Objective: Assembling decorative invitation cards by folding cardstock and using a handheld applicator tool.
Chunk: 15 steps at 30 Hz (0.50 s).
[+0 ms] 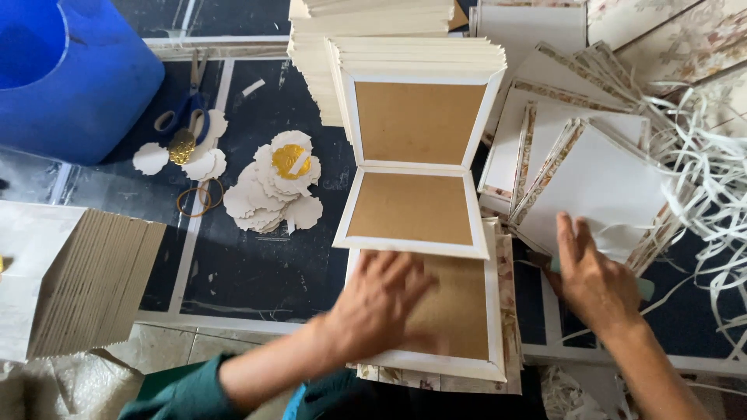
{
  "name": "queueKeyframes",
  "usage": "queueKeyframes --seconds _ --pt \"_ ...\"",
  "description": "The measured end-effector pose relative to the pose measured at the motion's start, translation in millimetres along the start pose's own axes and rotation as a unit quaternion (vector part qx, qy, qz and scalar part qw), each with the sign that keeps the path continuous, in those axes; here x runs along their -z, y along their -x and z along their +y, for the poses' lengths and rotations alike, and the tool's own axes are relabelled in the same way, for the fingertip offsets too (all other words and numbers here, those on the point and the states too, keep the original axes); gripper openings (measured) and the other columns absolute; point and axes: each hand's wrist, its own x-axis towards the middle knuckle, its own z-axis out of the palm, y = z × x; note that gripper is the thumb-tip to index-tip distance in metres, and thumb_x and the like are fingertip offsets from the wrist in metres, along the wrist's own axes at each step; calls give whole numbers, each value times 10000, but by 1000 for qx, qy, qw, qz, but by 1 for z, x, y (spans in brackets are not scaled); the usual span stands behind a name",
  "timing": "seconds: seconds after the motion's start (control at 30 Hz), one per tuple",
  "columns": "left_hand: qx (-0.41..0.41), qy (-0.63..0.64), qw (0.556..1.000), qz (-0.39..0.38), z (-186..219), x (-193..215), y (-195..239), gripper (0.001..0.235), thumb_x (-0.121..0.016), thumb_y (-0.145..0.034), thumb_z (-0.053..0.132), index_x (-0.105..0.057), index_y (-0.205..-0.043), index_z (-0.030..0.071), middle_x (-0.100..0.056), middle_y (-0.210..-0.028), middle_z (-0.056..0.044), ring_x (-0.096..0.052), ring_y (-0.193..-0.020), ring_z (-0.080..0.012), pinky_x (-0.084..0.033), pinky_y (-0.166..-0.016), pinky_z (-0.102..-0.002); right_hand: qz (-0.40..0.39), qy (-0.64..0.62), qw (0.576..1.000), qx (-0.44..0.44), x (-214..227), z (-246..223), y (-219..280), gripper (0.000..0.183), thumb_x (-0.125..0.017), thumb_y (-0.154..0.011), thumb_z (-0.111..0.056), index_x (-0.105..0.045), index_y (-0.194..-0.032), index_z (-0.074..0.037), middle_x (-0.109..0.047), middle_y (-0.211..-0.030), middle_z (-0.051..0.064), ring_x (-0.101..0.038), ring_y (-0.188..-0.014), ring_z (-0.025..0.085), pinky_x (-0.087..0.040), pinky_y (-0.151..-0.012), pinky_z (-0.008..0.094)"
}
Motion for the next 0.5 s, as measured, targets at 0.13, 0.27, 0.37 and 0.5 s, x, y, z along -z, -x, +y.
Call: queueKeyframes --seconds 0.13,0.27,0.37,0.5 --pt "10 -50 993 106 -27 1 -46 668 -801 -658 508 -465 -1123 166 -474 -1134 -111 -493 -952 -267 -432 -725 -403 47 -3 998 30 -6 10 4 539 -437 -893 -112 -272 -1402 -43 -563 -1233 206 -590 -366 160 -478 -312 254" --pt "-28 -299 920 252 -78 5 -97 310 -623 -908 244 -500 -1181 166 -508 -1241 -114 -522 -1060 -289 -464 -809 -418 77 -166 983 -23 -6 26 8 878 -710 -725 -243 -272 -1453 -22 -571 -1234 240 -584 -745 262 -558 -521 309" --pt "92 -377 862 325 -110 6 -149 595 -672 -913 188 -334 -1397 261 -416 -1370 -108 -529 -1182 -302 -461 -920 -456 3 -202 966 -159 18 31 6 859 -532 -722 -387 -272 -1472 -62 -470 -1362 246 -596 -1100 412 -591 -740 463" --pt "16 53 952 302 -45 5 -204 363 -495 -904 60 -459 -1263 30 -415 -1221 -168 -469 -993 -312 -471 -771 -407 -62 -36 931 -357 -17 56 43 901 -495 -774 -773 -562 -1329 -66 -696 -1023 194 -692 -859 375 -539 -607 455"
